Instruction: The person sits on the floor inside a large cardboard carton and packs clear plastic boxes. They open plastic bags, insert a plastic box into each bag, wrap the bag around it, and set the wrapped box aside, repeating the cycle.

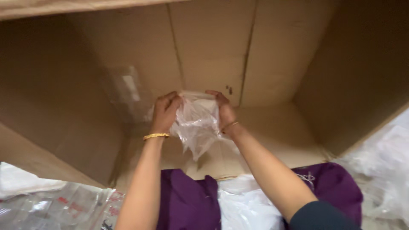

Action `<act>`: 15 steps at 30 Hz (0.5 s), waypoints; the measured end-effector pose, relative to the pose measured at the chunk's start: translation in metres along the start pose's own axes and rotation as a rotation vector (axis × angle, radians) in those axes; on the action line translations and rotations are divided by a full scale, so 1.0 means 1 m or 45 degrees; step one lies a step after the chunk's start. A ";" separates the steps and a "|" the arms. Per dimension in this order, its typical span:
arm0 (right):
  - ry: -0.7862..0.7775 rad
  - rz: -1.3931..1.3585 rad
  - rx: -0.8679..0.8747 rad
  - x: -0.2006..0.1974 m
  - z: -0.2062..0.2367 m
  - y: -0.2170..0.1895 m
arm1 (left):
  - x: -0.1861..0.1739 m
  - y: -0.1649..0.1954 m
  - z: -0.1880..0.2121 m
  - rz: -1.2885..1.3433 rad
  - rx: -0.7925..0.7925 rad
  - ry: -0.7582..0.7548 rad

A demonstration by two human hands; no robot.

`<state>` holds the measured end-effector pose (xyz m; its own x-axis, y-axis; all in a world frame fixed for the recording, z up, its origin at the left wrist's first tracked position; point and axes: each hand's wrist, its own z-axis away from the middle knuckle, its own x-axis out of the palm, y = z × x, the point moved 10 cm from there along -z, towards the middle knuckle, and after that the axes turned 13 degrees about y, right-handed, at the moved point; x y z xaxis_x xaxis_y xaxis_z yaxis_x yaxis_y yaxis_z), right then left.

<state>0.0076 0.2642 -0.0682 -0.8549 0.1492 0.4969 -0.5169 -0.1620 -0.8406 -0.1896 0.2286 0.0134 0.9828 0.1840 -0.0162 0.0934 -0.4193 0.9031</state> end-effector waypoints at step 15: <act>-0.570 -0.588 0.341 -0.016 0.114 -0.092 | 0.098 0.143 0.003 -0.031 0.003 -0.055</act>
<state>0.0637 0.1654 0.0253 -0.4511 -0.1467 0.8803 -0.7762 -0.4224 -0.4681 -0.0795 0.1841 0.1393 0.9862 0.1556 -0.0566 0.1175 -0.4170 0.9013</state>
